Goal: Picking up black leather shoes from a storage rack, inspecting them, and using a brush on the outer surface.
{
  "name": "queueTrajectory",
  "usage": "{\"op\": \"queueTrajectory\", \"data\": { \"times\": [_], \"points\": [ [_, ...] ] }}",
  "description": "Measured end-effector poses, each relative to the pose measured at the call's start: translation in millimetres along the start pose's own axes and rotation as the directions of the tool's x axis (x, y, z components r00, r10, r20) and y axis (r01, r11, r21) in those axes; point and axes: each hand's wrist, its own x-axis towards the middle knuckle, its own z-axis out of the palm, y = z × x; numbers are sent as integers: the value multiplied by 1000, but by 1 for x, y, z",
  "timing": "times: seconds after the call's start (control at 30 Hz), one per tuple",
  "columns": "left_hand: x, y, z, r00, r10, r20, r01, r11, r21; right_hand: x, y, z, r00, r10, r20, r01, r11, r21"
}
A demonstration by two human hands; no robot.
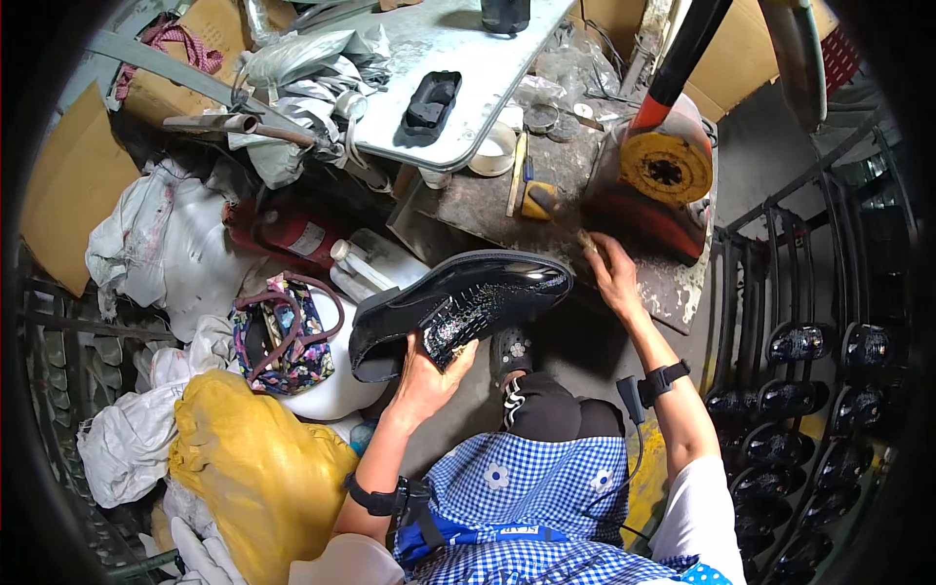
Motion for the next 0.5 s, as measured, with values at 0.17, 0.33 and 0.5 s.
{"op": "queueTrajectory", "data": {
  "times": [0.17, 0.33, 0.5],
  "points": [
    [5, 4, 9, 1000, -22, 11, 23, 998, -52, 17, 13, 0, 991, 126, 46, -130, 987, 95],
    [4, 12, 10, 997, -8, 74, 9, 1000, -9, 22, 5, -2, 991, -30, 129, 99, 819, -565],
    [3, 27, 8, 991, 108, 79, -120, 978, 171, -2, -37, -28, 999, -35, 9, 37, 962, -271]
  ]
}}
